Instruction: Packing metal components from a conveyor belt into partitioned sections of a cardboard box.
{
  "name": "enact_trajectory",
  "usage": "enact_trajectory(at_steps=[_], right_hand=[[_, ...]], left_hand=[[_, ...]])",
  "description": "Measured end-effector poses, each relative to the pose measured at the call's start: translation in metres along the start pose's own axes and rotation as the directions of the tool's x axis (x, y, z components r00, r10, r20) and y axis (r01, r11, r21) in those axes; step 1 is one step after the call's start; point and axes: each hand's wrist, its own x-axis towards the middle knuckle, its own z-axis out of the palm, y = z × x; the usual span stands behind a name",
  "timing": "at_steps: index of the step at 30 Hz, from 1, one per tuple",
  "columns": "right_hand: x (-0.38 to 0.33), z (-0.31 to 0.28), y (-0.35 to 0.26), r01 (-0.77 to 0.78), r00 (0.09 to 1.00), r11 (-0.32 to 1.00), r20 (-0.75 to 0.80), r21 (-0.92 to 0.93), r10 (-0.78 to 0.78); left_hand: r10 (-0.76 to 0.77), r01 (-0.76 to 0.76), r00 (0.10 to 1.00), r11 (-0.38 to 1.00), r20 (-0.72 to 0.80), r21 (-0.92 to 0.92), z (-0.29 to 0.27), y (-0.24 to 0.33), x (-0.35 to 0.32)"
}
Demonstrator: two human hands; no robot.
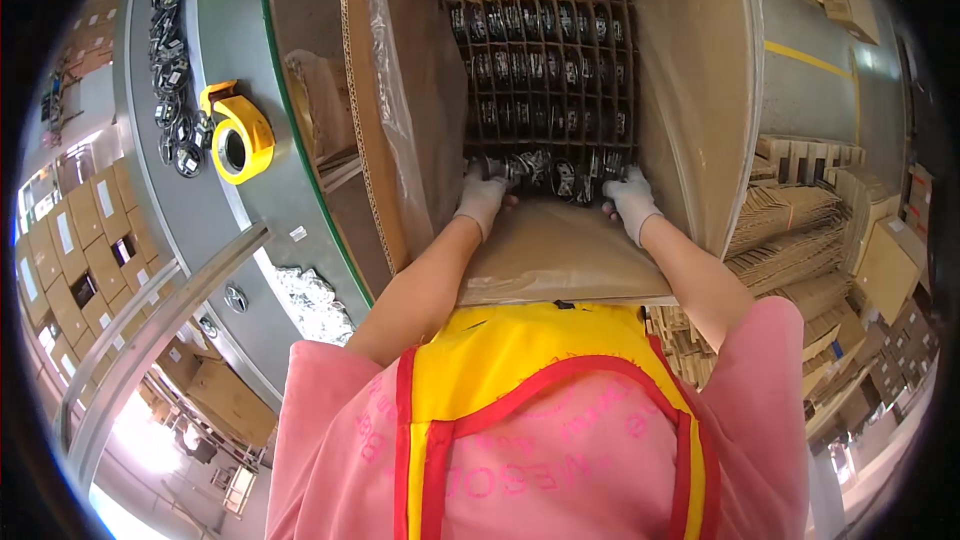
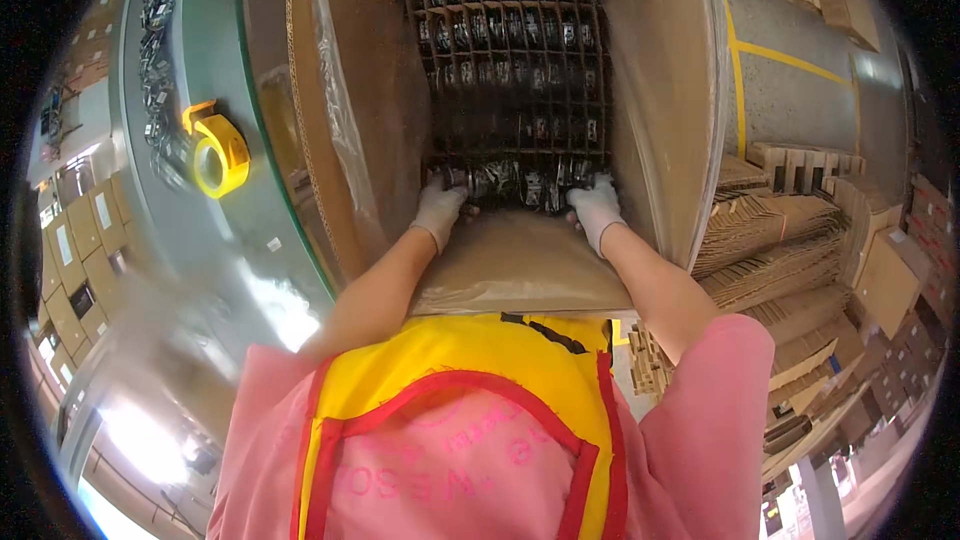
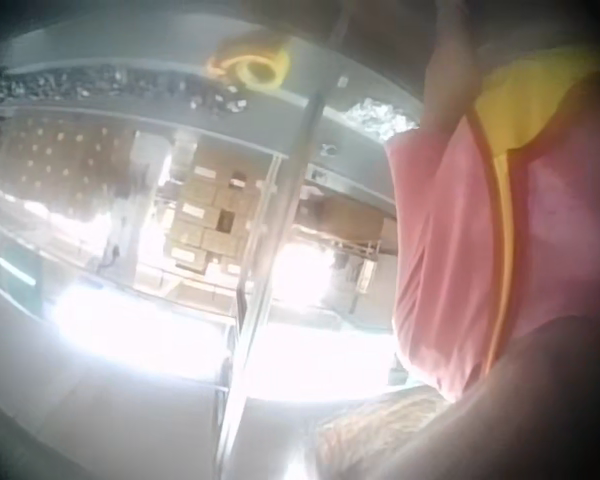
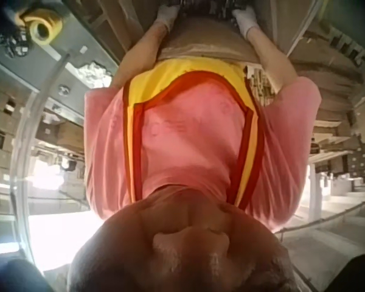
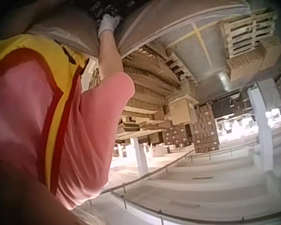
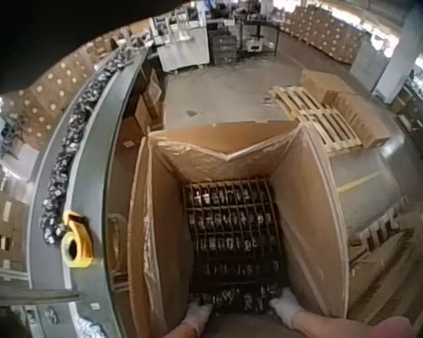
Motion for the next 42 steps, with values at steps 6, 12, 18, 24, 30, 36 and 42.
enact_trajectory(at_steps=[6, 12, 18, 24, 30, 36, 42], right_hand=[[0.007, -0.004, -0.012, -0.1, 0.991, 0.995, -0.086, -0.011, 0.098], [0.008, 0.008, -0.005, -0.058, 0.988, 0.998, 0.139, -0.019, 0.06], [0.012, 0.008, -0.002, 0.007, 0.998, 1.0, -0.06, -0.012, -0.008], [0.028, 0.013, 0.01, -0.017, 0.999, 0.999, 0.035, -0.049, 0.019], [0.042, 0.005, 0.028, 0.029, 1.0, 1.0, -0.001, 0.004, -0.029], [0.071, 0.008, 0.05, 0.065, 0.98, 0.97, -0.17, -0.236, -0.107], [0.035, 0.008, 0.002, 0.02, 0.996, 0.978, -0.076, -0.207, -0.036]], left_hand=[[-0.027, 0.041, 0.982, 0.997, 0.187, -0.071, -0.006, -0.009, 0.014], [-0.27, 0.269, 0.963, 0.954, -0.011, 0.134, -0.025, -0.032, 0.044], [-0.254, 0.258, 0.966, 0.954, -0.047, 0.149, -0.023, -0.063, 0.07], [0.233, -0.214, 0.972, 0.81, 0.035, 0.545, -0.022, -0.069, 0.083], [0.014, 0.17, 0.966, 0.715, -0.257, 0.679, -0.051, -0.101, 0.12], [0.285, -0.101, 0.947, 0.698, -0.145, 0.709, -0.024, -0.059, 0.079], [0.092, 0.008, 0.986, 0.799, -0.136, 0.601, -0.034, 0.001, 0.038]])
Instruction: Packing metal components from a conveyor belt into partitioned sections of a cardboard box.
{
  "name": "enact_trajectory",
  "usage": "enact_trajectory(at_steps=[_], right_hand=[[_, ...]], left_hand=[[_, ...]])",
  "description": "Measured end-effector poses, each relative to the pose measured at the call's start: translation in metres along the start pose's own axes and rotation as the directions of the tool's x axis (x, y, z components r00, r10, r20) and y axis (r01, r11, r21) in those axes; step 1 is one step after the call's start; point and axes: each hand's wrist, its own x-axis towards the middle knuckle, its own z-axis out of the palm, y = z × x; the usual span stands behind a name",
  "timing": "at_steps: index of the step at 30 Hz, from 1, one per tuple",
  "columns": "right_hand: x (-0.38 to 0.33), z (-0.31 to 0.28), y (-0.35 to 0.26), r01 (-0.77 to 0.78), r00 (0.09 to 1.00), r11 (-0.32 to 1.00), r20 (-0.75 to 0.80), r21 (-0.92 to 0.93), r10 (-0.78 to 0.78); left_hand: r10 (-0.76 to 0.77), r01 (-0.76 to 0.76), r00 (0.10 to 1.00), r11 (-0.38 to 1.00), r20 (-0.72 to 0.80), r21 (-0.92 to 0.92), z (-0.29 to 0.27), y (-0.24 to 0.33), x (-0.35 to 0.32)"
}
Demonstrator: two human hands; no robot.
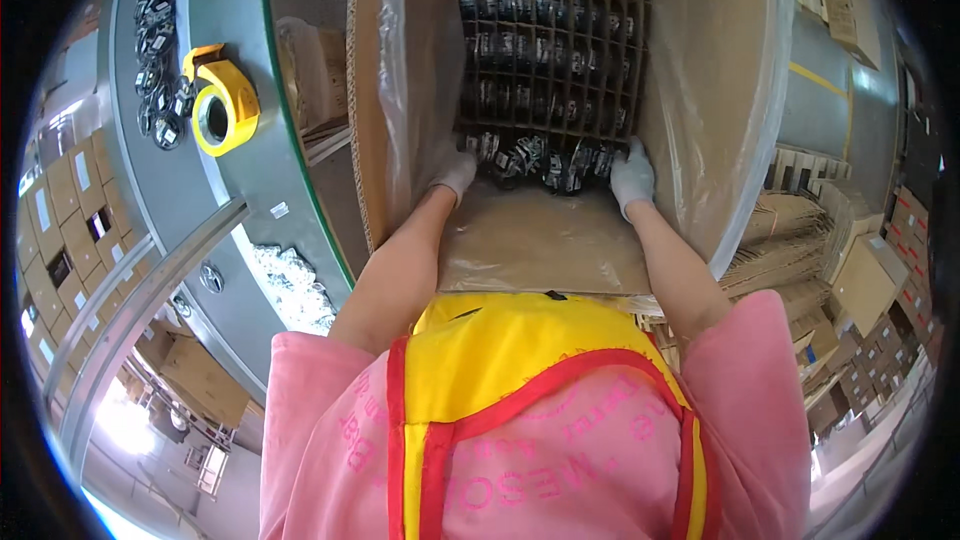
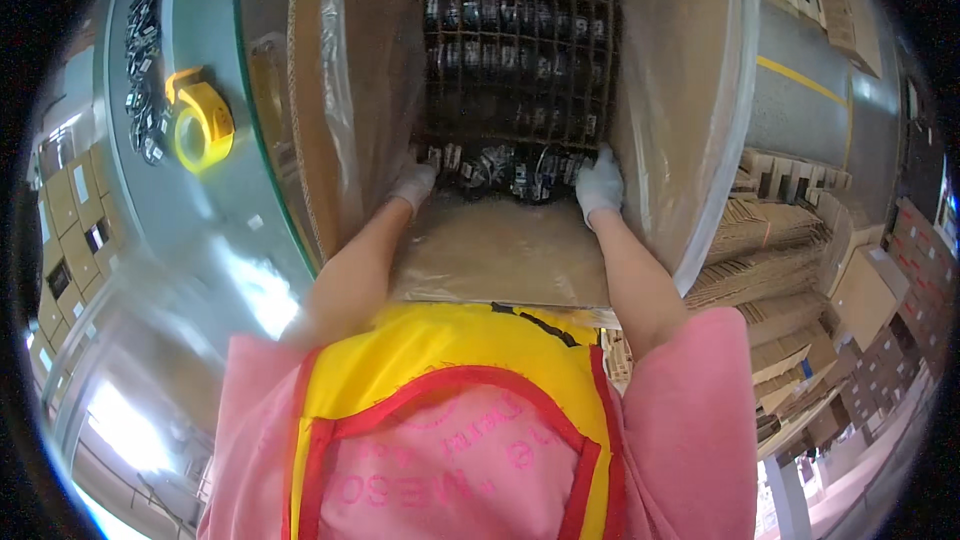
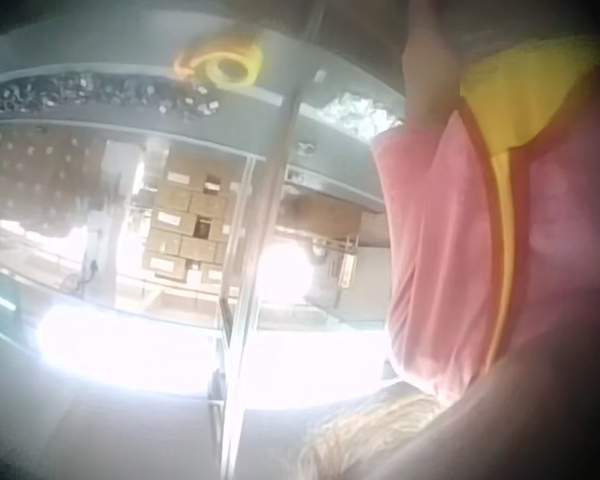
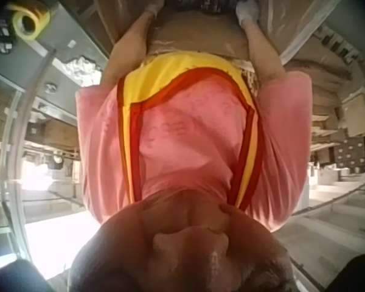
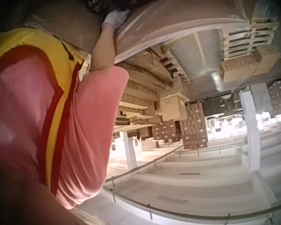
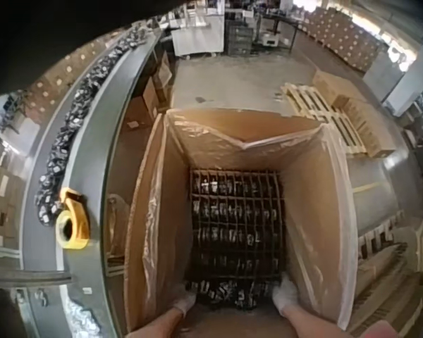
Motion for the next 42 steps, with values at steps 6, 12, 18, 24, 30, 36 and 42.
enact_trajectory(at_steps=[6, 12, 18, 24, 30, 36, 42], right_hand=[[-0.024, 0.005, -0.011, 0.299, 0.954, 0.84, 0.133, -0.452, -0.268], [0.055, 0.002, 0.064, 0.161, 0.985, 0.925, -0.008, -0.344, -0.174], [-0.001, 0.01, 0.011, 0.373, 0.928, 0.731, 0.225, -0.571, -0.298], [0.009, 0.004, 0.01, 0.369, 0.929, 0.505, 0.324, -0.781, -0.178], [-0.016, -0.009, -0.04, 0.178, 0.983, 0.887, 0.111, -0.427, -0.144], [-0.04, 0.028, -0.038, 0.37, 0.927, 0.724, 0.282, -0.583, -0.246], [-0.045, 0.031, -0.039, 0.382, 0.92, 0.626, 0.341, -0.679, -0.192]], left_hand=[[0.123, -0.126, 0.987, 0.992, -0.107, -0.022, 0.015, -0.019, 0.016], [0.249, -0.271, 0.942, 0.96, -0.224, -0.076, 0.022, -0.003, 0.002], [0.366, -0.366, 0.931, 0.93, 0.002, 0.023, 0.004, -0.006, -0.004], [0.182, -0.179, 0.981, 0.983, -0.065, 0.051, 0.008, 0.011, -0.009], [0.232, -0.253, 0.959, 0.96, -0.161, -0.123, 0.015, 0.003, -0.004], [0.381, -0.395, 0.913, 0.916, 0.149, 0.078, 0.034, -0.012, 0.0], [0.222, -0.209, 0.913, 0.975, 0.341, -0.075, 0.042, 0.019, -0.003]])
